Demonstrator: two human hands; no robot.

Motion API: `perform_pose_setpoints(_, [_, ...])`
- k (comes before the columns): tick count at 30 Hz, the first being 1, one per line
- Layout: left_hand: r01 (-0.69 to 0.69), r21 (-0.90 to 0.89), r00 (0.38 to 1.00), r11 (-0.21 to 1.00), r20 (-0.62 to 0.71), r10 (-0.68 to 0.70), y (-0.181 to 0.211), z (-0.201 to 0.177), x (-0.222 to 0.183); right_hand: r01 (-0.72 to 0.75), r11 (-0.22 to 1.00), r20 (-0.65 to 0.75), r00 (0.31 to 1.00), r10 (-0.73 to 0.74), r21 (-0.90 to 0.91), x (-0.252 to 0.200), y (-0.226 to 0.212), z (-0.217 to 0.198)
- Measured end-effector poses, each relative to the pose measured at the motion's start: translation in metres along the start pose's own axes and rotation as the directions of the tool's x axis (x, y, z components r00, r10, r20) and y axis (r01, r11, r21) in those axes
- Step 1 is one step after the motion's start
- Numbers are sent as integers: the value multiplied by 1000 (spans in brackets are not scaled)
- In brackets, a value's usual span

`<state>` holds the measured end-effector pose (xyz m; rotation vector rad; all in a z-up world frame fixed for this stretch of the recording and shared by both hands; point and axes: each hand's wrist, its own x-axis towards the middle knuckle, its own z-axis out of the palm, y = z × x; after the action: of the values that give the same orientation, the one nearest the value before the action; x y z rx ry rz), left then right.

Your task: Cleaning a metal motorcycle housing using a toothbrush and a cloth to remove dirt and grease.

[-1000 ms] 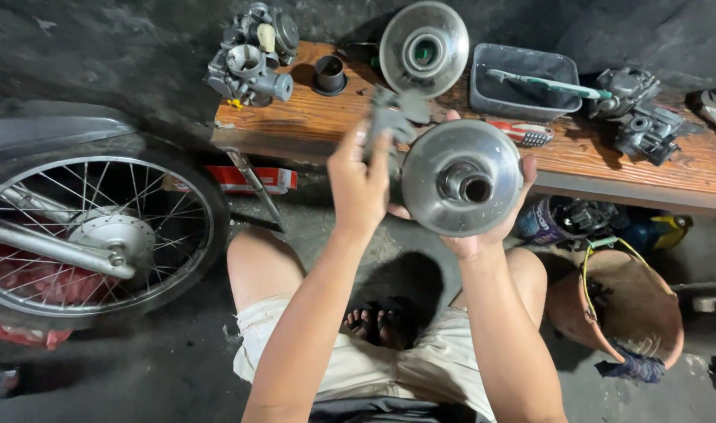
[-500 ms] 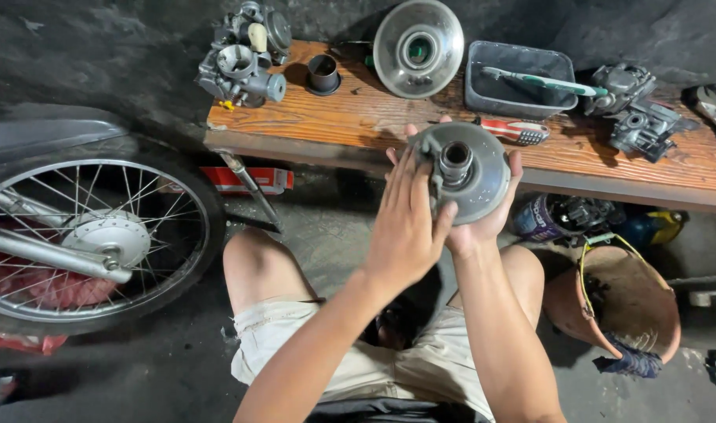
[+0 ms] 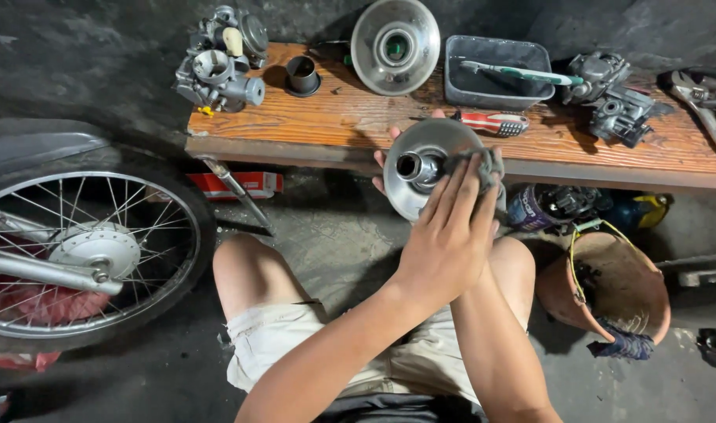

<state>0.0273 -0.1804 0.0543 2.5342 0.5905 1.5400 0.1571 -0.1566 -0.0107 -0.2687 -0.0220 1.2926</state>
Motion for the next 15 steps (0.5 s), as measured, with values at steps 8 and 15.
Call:
perform_pose_setpoints(8, [-66, 242, 986, 968, -131, 100, -7, 22, 37, 28, 998, -12, 1000, -29, -57, -10, 6, 20])
perform_pose_setpoints(15, [-47, 114, 975, 992, 220, 21, -50, 8, 81, 40, 994, -25, 999, -43, -102, -16, 19, 36])
